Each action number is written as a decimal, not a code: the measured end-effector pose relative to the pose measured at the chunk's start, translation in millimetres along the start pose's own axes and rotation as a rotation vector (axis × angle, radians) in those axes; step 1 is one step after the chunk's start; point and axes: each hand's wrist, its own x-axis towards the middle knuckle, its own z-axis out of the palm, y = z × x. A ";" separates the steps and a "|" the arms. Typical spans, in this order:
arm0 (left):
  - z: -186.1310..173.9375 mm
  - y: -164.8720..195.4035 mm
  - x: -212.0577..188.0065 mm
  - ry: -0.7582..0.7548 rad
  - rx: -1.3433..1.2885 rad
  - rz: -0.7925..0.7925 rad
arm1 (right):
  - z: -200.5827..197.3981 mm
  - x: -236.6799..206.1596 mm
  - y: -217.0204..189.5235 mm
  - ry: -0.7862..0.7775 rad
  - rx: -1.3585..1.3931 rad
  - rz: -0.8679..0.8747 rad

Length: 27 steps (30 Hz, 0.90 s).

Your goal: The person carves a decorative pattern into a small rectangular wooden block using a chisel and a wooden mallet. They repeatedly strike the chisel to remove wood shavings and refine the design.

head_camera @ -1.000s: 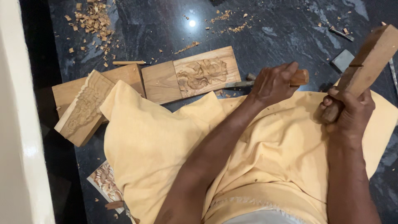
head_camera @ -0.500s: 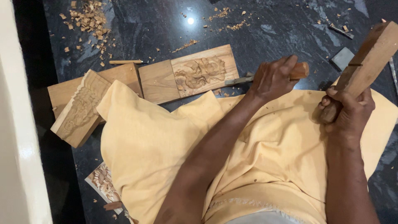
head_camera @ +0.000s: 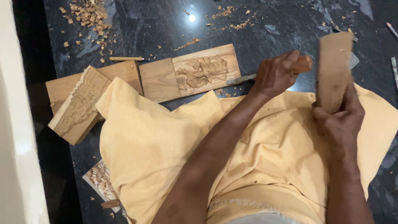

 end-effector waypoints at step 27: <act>7.5 -14.8 -5.1 -0.070 0.069 0.009 | 11.5 5.5 30.1 -0.032 0.285 0.140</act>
